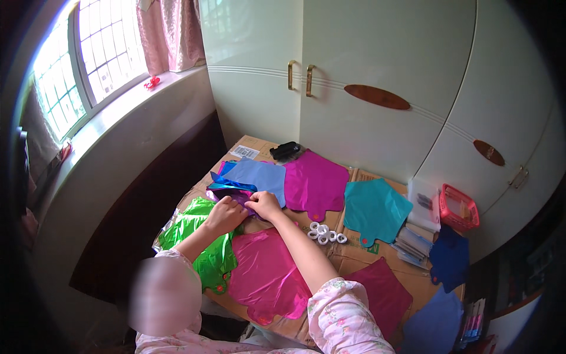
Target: Folding colored plastic sheets and placing them into clear plastic packaging sleeves.
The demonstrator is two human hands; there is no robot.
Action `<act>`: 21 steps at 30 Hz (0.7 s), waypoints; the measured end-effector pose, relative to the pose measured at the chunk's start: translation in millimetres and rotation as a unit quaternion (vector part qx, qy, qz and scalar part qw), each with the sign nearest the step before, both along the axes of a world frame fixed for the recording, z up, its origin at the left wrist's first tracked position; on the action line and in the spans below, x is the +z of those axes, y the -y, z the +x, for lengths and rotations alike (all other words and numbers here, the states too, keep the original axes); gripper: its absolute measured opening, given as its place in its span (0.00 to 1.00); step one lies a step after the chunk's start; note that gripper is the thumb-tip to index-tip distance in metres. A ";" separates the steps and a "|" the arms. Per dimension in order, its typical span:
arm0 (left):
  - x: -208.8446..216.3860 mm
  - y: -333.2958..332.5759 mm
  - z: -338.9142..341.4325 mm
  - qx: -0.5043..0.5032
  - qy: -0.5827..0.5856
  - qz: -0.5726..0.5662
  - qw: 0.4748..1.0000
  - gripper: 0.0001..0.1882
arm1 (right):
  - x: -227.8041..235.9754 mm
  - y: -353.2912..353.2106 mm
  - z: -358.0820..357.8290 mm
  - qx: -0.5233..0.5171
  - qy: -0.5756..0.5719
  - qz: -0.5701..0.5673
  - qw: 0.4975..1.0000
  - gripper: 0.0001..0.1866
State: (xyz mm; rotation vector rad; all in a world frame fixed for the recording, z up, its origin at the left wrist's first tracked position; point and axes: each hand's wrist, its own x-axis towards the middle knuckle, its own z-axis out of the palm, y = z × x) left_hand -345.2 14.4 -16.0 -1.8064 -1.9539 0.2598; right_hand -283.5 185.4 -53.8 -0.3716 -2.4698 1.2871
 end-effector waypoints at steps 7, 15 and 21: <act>5.0 9.7 -29.0 0.143 0.221 -0.084 0.961 0.31 | 2.2 -7.4 -1.4 -0.024 -0.060 0.010 0.998 0.13; 0.1 -0.9 -44.7 0.241 0.297 -0.100 0.918 0.35 | 51.4 -77.7 -11.1 -0.178 -0.229 0.000 0.957 0.08; 4.5 -2.1 -46.4 0.233 0.284 -0.109 0.924 0.39 | 128.2 -159.2 13.2 -0.296 -0.303 0.098 0.901 0.06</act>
